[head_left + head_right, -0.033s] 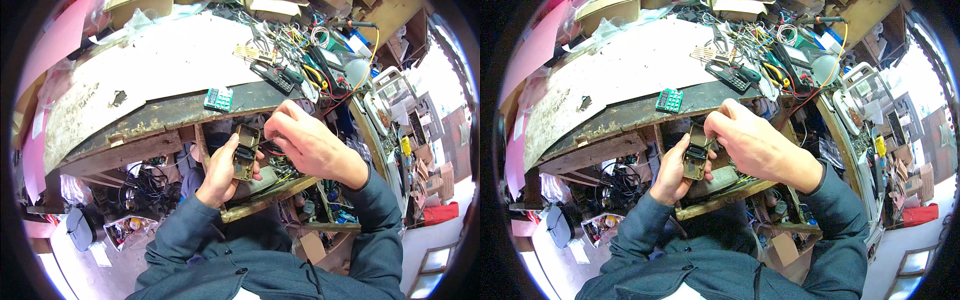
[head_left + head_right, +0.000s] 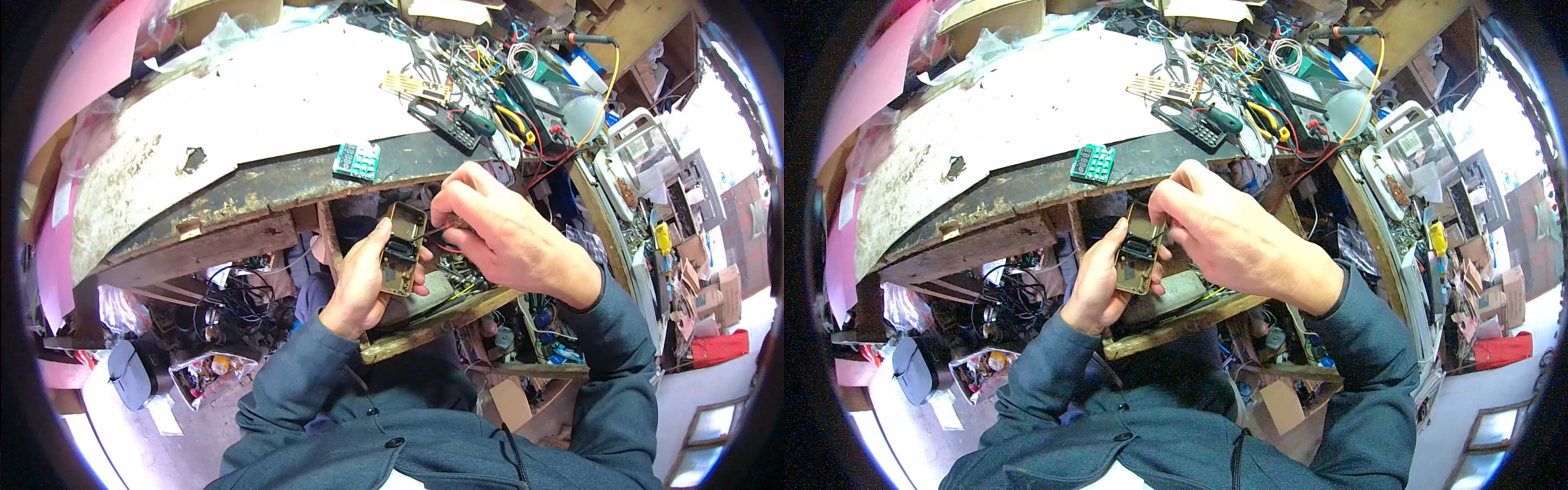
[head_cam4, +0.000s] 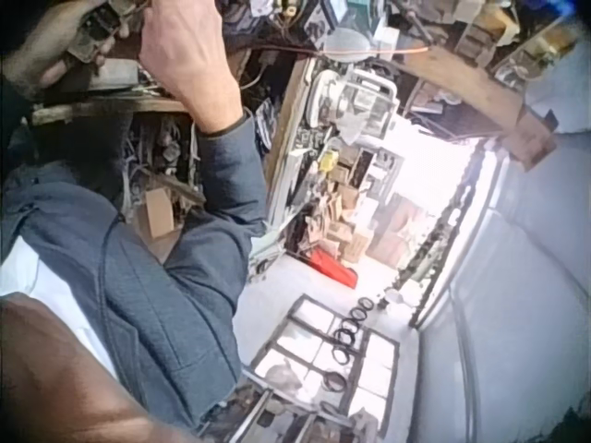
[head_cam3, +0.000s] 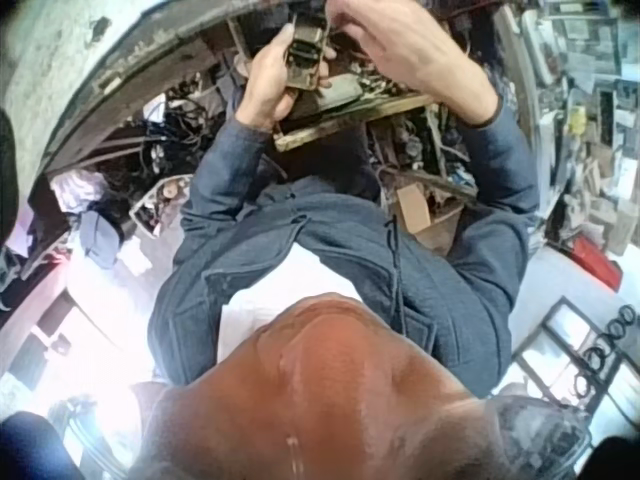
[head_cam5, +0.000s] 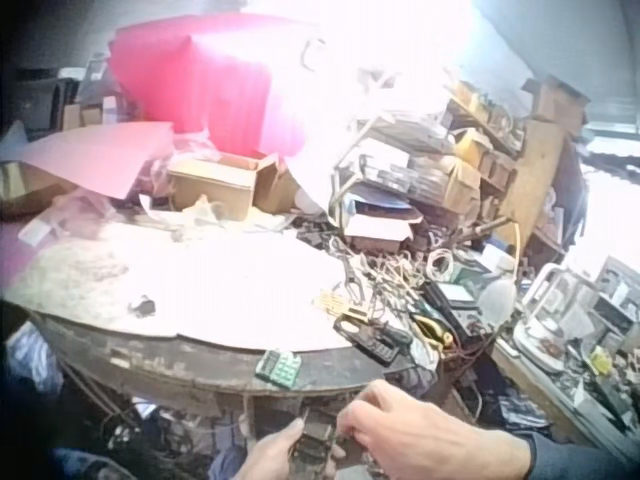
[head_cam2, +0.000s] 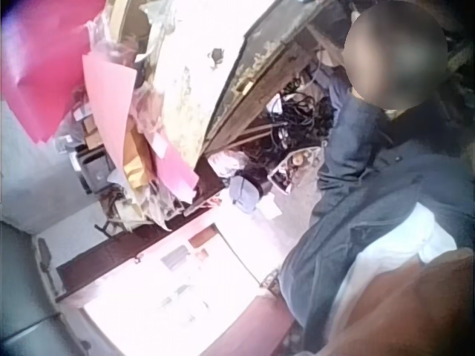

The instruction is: The person disassembles a small electronic device, removes the battery, and then reassembles it by inserting the battery and closing the case. The person also briefly handles a small circuit board and a roll of tape.

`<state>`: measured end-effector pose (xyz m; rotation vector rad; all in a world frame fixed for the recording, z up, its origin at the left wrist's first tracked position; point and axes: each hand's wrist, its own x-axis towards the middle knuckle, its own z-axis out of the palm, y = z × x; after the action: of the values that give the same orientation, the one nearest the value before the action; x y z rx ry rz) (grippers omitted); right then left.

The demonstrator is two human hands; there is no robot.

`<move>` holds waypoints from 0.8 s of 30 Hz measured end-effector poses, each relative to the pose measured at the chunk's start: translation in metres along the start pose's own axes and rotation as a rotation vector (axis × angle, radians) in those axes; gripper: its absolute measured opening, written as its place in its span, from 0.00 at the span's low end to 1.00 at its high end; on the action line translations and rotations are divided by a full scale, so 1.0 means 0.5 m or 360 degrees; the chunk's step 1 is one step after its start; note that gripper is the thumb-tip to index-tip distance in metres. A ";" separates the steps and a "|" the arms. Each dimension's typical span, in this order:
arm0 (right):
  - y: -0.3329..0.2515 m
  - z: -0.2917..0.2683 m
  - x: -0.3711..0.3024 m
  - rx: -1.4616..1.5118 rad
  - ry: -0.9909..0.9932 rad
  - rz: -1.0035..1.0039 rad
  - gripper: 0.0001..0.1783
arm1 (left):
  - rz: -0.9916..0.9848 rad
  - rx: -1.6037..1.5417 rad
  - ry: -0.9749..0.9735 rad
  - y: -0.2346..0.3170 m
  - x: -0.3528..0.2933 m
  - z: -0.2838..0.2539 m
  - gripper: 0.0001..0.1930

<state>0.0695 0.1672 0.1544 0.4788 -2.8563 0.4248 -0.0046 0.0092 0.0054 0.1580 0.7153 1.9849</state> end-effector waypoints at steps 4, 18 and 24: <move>-0.004 -0.004 -0.001 -0.0078 -0.0204 0.0279 0.11 | -0.0032 0.0041 0.0049 0.002 0.000 0.003 0.24; -0.002 0.000 0.001 0.0078 0.0095 -0.0022 0.05 | -0.0034 -0.0047 0.0038 -0.001 0.008 -0.005 0.25; 0.009 0.003 -0.006 -0.0114 -0.0034 0.0141 0.07 | -0.0019 -0.0028 0.0038 0.001 0.006 0.002 0.25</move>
<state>0.0704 0.1715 0.1514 0.3466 -2.9101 0.3333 -0.0060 0.0119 0.0060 0.1196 0.7125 1.9837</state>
